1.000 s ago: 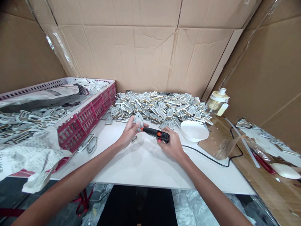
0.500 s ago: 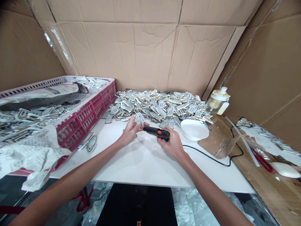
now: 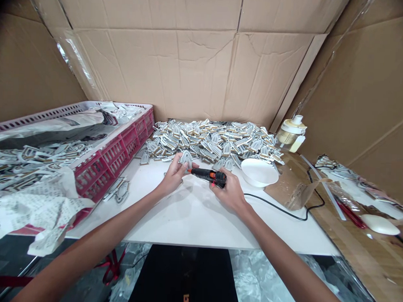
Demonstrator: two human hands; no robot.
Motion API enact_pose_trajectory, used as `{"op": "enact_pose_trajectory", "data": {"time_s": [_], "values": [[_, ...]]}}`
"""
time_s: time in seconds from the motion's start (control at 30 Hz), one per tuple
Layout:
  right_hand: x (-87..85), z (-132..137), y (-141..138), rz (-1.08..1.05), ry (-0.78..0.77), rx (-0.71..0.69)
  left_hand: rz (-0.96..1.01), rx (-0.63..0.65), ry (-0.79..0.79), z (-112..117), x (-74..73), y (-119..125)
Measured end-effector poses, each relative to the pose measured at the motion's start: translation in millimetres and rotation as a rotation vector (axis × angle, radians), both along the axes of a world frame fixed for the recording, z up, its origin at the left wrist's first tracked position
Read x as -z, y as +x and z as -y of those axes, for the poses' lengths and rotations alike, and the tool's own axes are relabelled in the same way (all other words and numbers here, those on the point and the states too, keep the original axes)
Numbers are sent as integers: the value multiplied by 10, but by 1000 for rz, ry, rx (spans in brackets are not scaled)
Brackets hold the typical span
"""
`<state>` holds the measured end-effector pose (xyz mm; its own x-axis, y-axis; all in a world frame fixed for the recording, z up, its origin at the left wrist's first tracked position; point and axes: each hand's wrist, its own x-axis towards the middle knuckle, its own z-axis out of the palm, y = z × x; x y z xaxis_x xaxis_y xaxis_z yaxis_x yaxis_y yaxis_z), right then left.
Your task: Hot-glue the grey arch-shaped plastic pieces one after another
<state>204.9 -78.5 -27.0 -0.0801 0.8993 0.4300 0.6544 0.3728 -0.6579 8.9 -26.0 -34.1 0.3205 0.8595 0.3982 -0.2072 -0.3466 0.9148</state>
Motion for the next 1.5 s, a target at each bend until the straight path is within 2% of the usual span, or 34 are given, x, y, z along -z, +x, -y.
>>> {"op": "enact_pose_trajectory", "data": {"time_s": [0.23, 0.3, 0.37, 0.47, 0.67, 0.9, 1.1, 1.23, 1.3, 1.4, 1.5], "values": [[11, -45, 17, -104, -152, -50, -232, -81, 159, 52, -65, -60], [4, -46, 26, -59, -162, -52, -258, -80, 176, 66, -102, -76], [-10, -35, 24, 37, -148, -36, -190, -78, 159, 63, -138, -82], [-41, -10, -1, 160, -114, 5, 8, -54, 91, 35, -189, -77], [-37, -7, -28, 296, -16, 40, 307, 20, -160, -31, -257, -99], [33, -4, -13, 361, -120, -12, 503, 68, -416, -37, -302, -131], [35, 6, -9, 390, -140, 0, 578, 132, -581, -48, -339, -141], [2, -1, -47, 452, -45, 70, 606, 129, -630, -45, -350, -142], [-58, -21, -121, 419, 25, 108, 596, 130, -668, -34, -346, -131], [-201, -83, -332, 279, 97, 49, 565, 149, -696, -6, -339, -102], [-338, -193, -598, 211, 73, -71, 545, 218, -679, 27, -348, -78]]}}
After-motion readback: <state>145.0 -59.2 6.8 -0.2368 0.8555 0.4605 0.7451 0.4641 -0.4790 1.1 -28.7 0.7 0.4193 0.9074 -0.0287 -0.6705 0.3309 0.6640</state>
